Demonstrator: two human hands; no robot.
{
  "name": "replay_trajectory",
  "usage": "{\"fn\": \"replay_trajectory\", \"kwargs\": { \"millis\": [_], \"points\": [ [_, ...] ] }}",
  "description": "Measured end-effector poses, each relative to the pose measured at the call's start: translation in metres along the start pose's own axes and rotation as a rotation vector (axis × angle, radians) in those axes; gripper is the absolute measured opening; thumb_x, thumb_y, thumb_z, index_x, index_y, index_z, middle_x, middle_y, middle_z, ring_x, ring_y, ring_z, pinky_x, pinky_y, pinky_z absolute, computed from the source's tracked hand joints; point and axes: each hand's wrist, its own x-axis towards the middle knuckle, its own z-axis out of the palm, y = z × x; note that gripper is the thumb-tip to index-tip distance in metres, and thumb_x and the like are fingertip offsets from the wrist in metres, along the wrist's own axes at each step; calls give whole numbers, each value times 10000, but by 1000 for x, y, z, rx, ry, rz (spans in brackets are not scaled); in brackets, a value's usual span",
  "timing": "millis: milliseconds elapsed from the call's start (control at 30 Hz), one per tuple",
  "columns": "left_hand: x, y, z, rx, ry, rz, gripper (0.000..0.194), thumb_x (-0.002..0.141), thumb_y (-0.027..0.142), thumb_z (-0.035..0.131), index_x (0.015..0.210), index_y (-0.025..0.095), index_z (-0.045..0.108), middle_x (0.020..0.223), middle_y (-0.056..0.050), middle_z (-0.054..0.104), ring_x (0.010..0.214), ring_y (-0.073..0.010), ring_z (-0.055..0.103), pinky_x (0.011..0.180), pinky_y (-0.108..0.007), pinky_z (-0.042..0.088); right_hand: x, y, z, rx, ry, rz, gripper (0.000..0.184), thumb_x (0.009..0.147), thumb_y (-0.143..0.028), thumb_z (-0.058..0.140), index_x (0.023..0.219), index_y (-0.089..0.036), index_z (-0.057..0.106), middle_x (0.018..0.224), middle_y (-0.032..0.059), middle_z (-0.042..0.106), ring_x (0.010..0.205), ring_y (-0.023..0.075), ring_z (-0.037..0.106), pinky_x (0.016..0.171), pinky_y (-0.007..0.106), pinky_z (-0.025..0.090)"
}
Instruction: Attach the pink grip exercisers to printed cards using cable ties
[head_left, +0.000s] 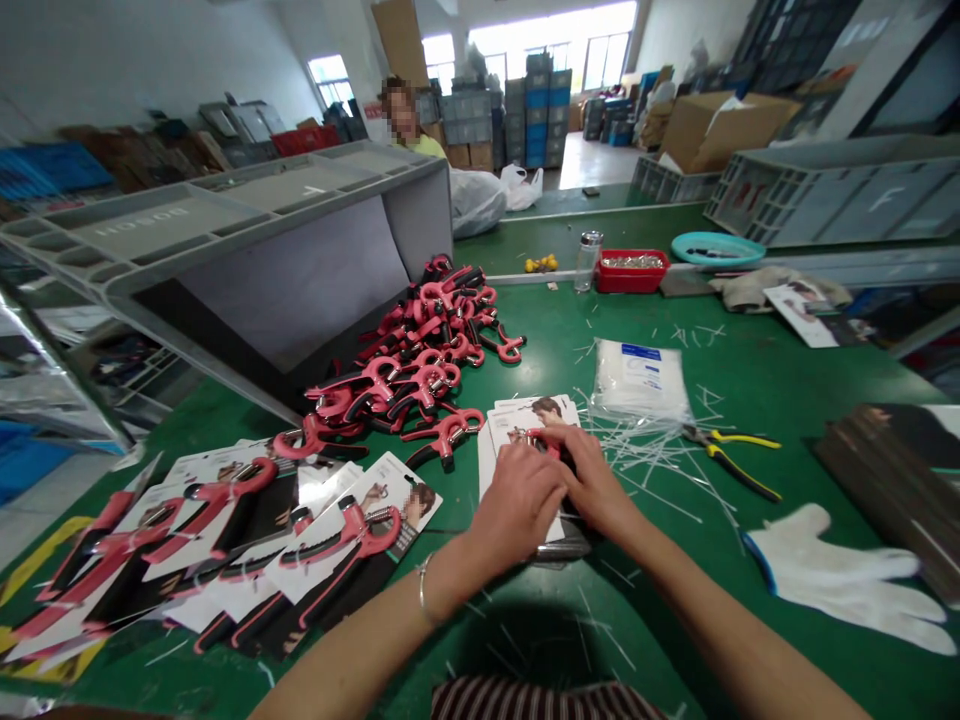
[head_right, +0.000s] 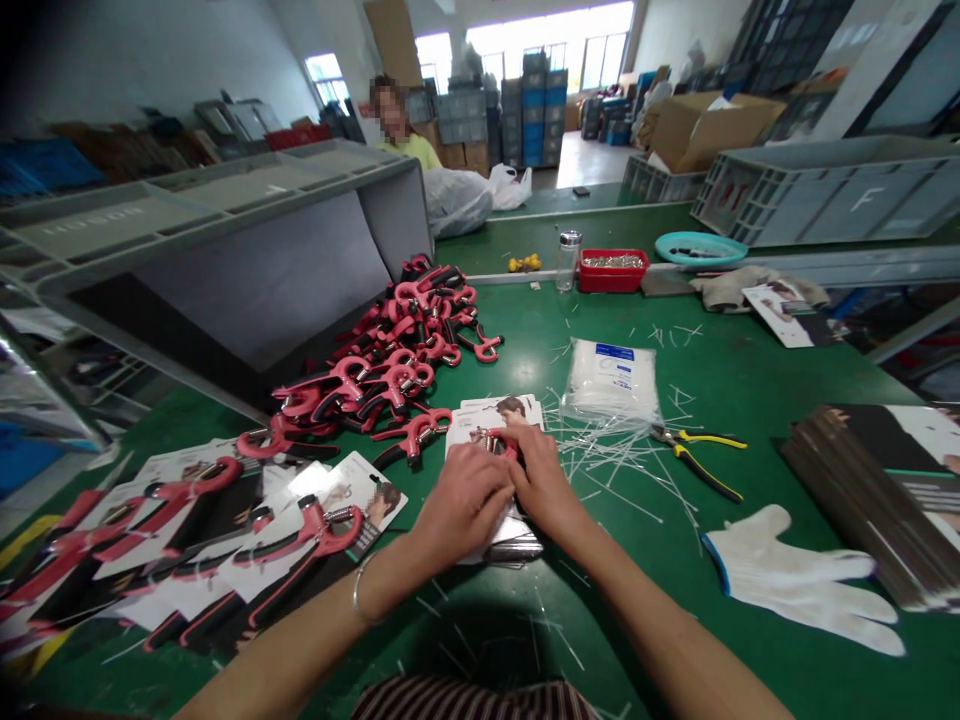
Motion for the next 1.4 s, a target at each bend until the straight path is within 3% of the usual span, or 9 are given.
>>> {"fn": "replay_trajectory", "kwargs": {
  "millis": [100, 167, 267, 367, 567, 833, 967, 1200, 1400],
  "points": [
    [-22, 15, 9, 160, -124, 148, 224, 957, 177, 443, 846, 148, 636, 883, -79, 644, 907, -229, 528, 892, -423, 409, 3, 2, 0, 23, -3, 14, 334, 917, -196, 552, 1247, -252, 571, 1296, 71, 580, 1240, 242, 482, 1064, 444, 350],
    [-33, 20, 3, 184, -145, 135, 191, 964, 216, 456, 933, 164, 637, 969, -79, 646, 963, -236, 526, 920, -429, 404, 2, 1, -3, 29, 24, 33, 316, 903, -216, 589, 1218, -244, 581, 1249, 75, 593, 1189, 244, 509, 1033, 438, 380],
    [-44, 22, -16, 233, -60, -89, 376, 921, 449, 549, 1166, 164, 570, 1169, -126, 593, 1094, -288, 499, 960, -478, 392, -8, -10, -17, -13, 24, 5, 209, 935, -250, 569, 1141, -240, 602, 1171, 70, 624, 1107, 239, 529, 981, 425, 397],
    [-52, 22, -27, 331, -71, -301, 596, 819, 640, 589, 1148, 145, 559, 1053, -140, 593, 983, -314, 527, 860, -500, 434, -24, -30, -33, -121, -159, -57, 109, 963, -246, 530, 995, -231, 634, 971, 48, 662, 954, 227, 534, 888, 394, 404],
    [-57, 16, -16, 175, -86, -317, 143, 924, 278, 508, 959, 163, 584, 938, -97, 587, 938, -252, 554, 850, -414, 468, -37, -52, -33, -381, -334, -125, 64, 919, -235, 604, 953, -207, 651, 917, 64, 653, 939, 259, 488, 846, 408, 351],
    [-72, -7, -22, -456, 76, -602, 160, 906, 267, 570, 1030, 207, 651, 1026, -52, 703, 945, -196, 657, 869, -341, 507, -27, -43, -21, -220, -275, -133, 121, 950, -253, 574, 895, -229, 680, 869, 39, 680, 891, 236, 521, 829, 380, 343],
    [-64, -5, -15, -728, 118, -594, 222, 886, 270, 616, 1094, 197, 638, 1067, -61, 722, 973, -194, 675, 865, -316, 517, -24, -43, -15, -167, -250, -151, 177, 967, -265, 548, 886, -239, 703, 864, 27, 690, 861, 216, 542, 843, 378, 354],
    [-52, 2, -8, -484, 177, -516, 128, 879, 281, 640, 958, 221, 720, 930, -13, 729, 839, -160, 647, 813, -271, 495, -30, -42, -13, -97, -177, -13, 66, 906, -286, 650, 890, -232, 684, 883, 27, 686, 905, 230, 542, 823, 373, 395],
    [-55, -2, -9, -531, 158, -510, 135, 886, 301, 632, 913, 202, 720, 902, -33, 694, 858, -171, 630, 797, -271, 479, -29, -38, -13, -171, -195, -81, 131, 928, -279, 618, 818, -225, 664, 811, 22, 683, 854, 229, 538, 823, 392, 384]
  ]
}}
